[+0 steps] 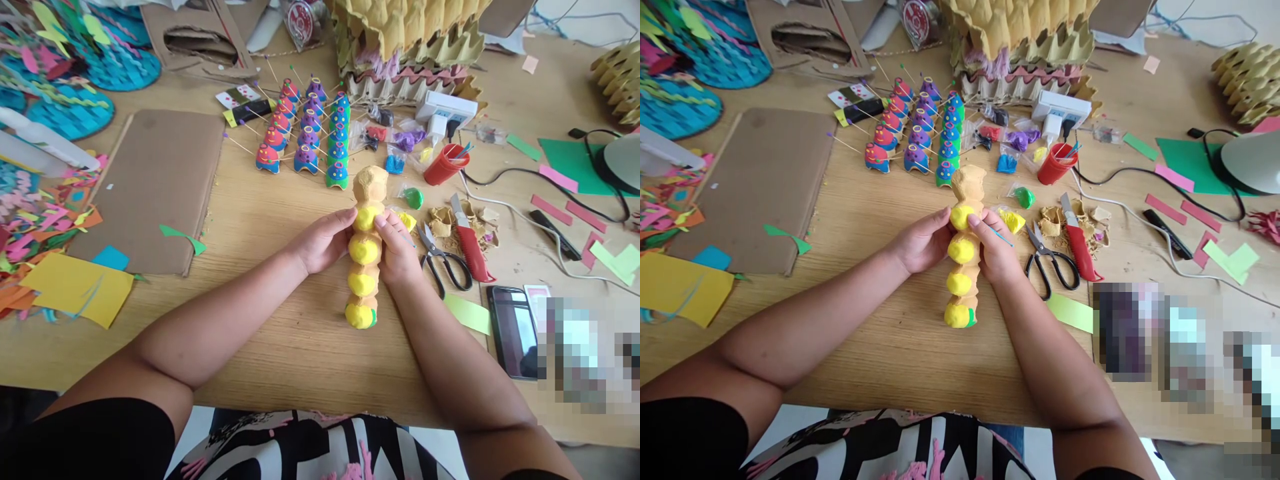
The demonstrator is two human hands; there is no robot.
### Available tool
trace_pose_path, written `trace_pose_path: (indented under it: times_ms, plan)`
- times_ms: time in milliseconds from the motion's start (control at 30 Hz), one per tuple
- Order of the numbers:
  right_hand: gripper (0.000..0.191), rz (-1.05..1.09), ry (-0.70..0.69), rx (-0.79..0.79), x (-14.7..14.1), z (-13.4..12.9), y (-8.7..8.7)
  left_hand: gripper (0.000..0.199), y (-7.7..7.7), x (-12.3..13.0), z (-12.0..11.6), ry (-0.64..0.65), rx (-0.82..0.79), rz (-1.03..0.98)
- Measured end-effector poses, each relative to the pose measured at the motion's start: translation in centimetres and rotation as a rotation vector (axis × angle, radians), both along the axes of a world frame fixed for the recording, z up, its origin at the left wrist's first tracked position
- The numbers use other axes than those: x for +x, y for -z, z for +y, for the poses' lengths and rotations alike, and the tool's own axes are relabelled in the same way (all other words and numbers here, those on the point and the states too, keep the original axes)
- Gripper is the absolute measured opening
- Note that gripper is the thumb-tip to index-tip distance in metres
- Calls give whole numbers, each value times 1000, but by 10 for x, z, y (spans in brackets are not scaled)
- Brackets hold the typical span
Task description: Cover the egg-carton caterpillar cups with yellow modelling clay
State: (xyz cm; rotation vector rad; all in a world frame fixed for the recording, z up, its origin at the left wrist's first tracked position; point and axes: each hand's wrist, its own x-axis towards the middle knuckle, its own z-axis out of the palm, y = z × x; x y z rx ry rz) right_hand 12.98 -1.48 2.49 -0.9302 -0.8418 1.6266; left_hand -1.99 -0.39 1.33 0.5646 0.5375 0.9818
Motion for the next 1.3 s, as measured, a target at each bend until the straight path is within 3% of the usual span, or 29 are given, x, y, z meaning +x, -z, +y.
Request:
trace_pose_path:
  times_ms: [600, 933, 1100, 1300]
  plan:
    - [41, 11, 51, -35, 0, 2, 4, 39, 0, 1, 0, 13, 40, 36]
    - [41, -33, 32, -88, 0, 5, 6, 28, 3, 1, 1, 24, 15, 0]
    - [44, -6, -29, -101, 1, 7, 5, 37, -1, 2, -1, -14, -21, -28]
    - [49, -3, -22, -91, 0, 9, 7, 41, -3, 4, -3, -48, 96, 35]
